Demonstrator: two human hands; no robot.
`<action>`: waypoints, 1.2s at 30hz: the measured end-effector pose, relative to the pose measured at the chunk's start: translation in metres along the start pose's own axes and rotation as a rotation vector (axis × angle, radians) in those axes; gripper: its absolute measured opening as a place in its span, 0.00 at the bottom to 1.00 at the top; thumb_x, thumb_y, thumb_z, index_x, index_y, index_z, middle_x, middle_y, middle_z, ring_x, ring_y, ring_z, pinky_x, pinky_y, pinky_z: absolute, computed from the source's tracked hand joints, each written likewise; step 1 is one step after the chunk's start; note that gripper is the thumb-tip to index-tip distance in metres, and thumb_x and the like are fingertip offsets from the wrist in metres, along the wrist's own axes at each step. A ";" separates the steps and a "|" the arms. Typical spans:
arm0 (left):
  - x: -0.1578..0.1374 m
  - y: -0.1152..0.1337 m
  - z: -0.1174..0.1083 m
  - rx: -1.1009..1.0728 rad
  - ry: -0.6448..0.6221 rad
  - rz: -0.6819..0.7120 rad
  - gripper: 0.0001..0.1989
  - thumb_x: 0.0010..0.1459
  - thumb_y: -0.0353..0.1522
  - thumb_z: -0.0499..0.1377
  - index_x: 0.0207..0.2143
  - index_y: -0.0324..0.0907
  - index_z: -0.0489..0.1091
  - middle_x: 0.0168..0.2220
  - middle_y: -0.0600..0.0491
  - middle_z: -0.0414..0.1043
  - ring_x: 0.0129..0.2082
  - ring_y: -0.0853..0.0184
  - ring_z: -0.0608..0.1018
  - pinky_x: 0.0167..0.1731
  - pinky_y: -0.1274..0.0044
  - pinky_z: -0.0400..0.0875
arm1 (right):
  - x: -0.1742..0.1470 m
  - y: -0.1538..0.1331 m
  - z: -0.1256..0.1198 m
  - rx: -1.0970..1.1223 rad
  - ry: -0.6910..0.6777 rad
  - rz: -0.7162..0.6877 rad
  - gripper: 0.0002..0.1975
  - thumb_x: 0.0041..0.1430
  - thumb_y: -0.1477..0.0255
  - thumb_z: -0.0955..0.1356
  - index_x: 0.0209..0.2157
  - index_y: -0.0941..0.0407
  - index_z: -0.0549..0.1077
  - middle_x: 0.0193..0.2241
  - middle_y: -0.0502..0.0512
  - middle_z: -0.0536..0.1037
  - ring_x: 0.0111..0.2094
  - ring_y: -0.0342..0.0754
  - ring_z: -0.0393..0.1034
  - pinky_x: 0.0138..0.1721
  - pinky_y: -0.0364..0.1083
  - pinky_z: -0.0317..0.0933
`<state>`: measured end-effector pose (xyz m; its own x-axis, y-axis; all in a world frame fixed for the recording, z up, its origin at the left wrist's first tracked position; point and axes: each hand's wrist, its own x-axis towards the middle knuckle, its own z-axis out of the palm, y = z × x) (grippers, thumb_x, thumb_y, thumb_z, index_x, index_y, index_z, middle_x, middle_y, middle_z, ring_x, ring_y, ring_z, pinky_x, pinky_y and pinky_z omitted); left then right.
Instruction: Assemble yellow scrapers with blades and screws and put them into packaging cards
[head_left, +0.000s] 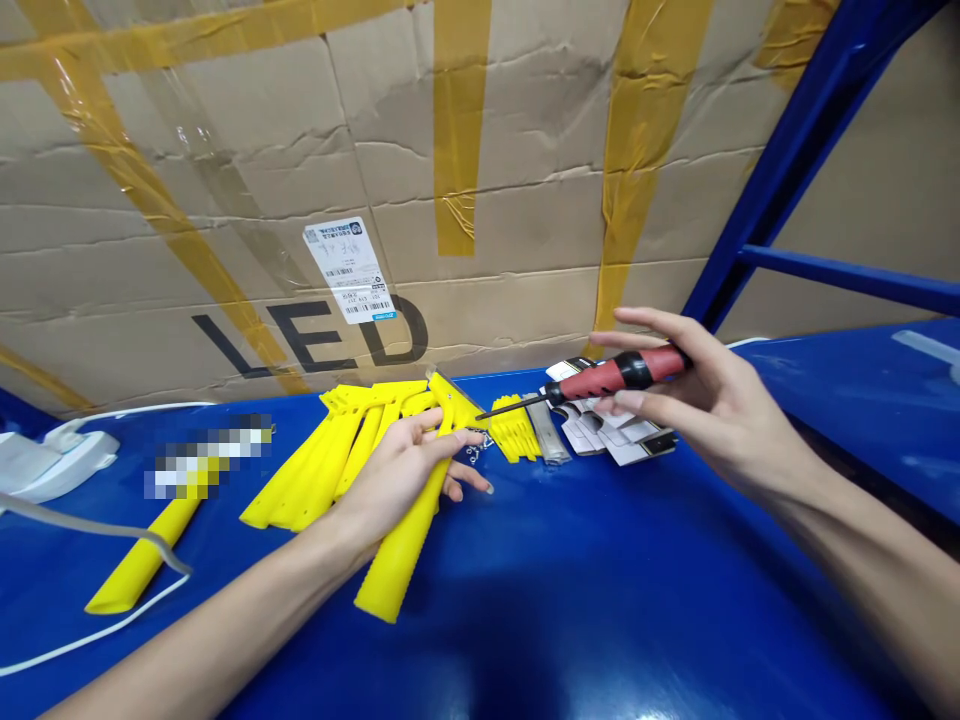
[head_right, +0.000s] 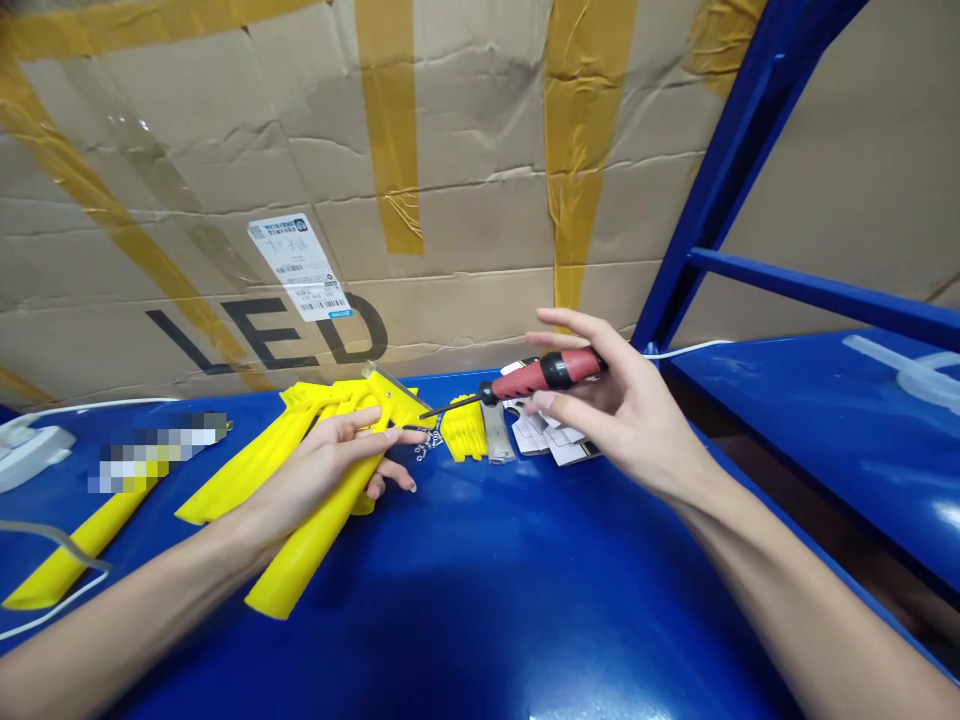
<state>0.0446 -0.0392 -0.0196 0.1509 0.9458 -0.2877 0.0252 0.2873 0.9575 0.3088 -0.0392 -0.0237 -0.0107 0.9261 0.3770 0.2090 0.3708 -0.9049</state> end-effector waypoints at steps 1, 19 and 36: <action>0.000 -0.001 0.000 -0.004 0.001 0.000 0.29 0.60 0.26 0.62 0.62 0.32 0.58 0.43 0.39 0.80 0.21 0.68 0.81 0.18 0.81 0.68 | 0.000 -0.001 0.000 -0.015 -0.006 0.024 0.25 0.56 0.61 0.74 0.55 0.49 0.73 0.35 0.53 0.83 0.21 0.44 0.73 0.25 0.47 0.71; 0.004 -0.005 -0.010 -0.038 -0.091 -0.015 0.13 0.61 0.30 0.62 0.45 0.38 0.63 0.49 0.39 0.78 0.24 0.68 0.82 0.19 0.80 0.67 | 0.000 0.003 -0.001 -0.020 0.056 -0.002 0.21 0.55 0.64 0.75 0.51 0.46 0.75 0.40 0.53 0.81 0.22 0.44 0.71 0.24 0.46 0.70; 0.003 -0.002 -0.012 -0.038 -0.097 -0.046 0.14 0.62 0.28 0.60 0.48 0.36 0.61 0.47 0.37 0.78 0.22 0.68 0.81 0.18 0.80 0.66 | -0.002 0.005 0.003 0.000 0.052 0.037 0.14 0.58 0.63 0.73 0.46 0.47 0.76 0.32 0.49 0.80 0.20 0.45 0.71 0.22 0.46 0.67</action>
<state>0.0329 -0.0350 -0.0221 0.2455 0.9129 -0.3261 -0.0028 0.3371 0.9415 0.3069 -0.0393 -0.0292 0.0475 0.9342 0.3535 0.2087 0.3368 -0.9182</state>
